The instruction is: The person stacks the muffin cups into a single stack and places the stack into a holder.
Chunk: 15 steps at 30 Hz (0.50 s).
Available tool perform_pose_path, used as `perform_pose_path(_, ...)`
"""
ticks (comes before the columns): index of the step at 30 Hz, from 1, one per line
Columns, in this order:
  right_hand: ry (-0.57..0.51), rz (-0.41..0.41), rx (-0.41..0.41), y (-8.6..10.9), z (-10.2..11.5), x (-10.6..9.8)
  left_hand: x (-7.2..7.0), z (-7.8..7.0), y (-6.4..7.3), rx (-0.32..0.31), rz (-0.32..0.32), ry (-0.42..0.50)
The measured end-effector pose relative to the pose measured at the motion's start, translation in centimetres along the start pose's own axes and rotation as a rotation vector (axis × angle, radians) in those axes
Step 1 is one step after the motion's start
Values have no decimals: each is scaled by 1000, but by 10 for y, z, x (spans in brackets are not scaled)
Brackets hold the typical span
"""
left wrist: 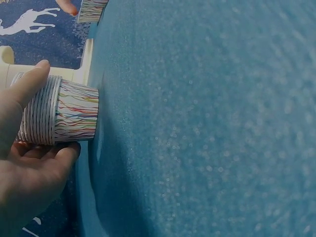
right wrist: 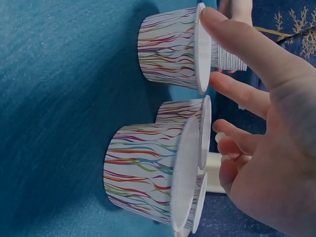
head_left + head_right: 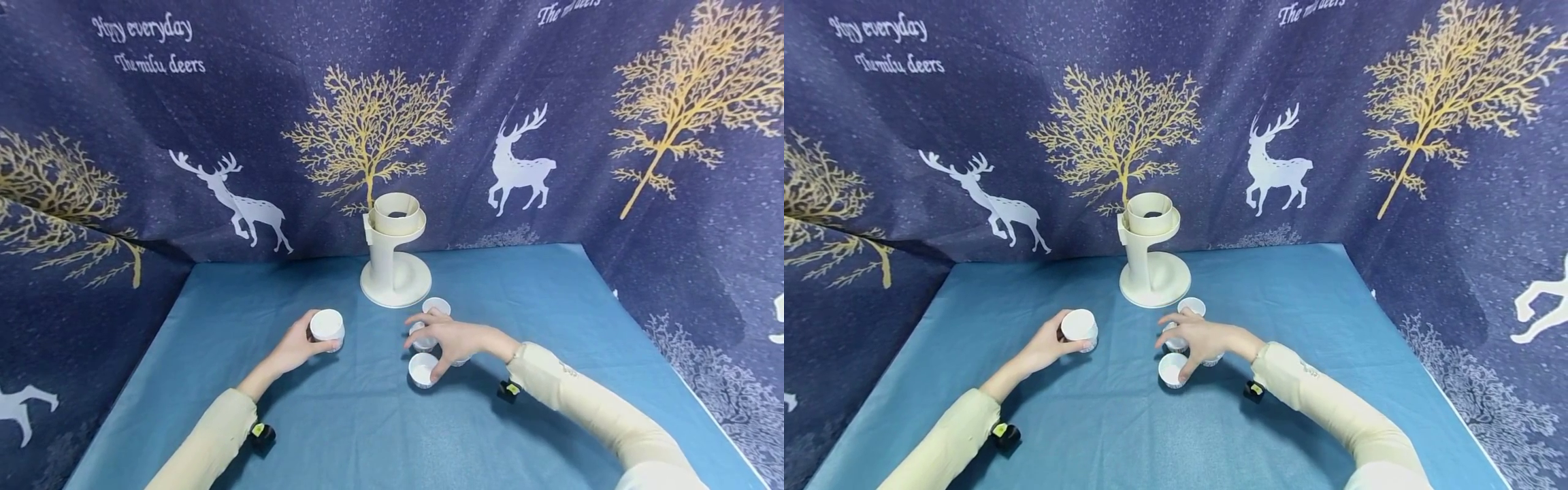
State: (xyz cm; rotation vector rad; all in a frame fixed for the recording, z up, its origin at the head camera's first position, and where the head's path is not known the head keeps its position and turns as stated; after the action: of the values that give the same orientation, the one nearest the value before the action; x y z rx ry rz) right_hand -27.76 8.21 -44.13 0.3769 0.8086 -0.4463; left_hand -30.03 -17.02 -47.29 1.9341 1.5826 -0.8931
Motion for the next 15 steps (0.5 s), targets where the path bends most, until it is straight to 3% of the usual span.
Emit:
perform_pose_path(8,3,12,-7,3,0,0,2,1,0,-6,14,4)
perform_pose_path(15,86,33,9,5,0,2,1,1,1,5,5,8)
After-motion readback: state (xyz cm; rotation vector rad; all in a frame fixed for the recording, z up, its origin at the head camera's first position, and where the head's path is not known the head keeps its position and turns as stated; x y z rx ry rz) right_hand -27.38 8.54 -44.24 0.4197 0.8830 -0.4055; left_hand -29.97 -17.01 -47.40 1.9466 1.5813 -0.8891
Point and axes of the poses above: each hand's wrist, its own y-axis away from the middle knuckle, its own x-axis out of the palm, z = x × y, the point moved 8 cm from there along -y, towards the middle knuckle, and after that the axes turned 13 degrees about -y, right-handed, at the moved point
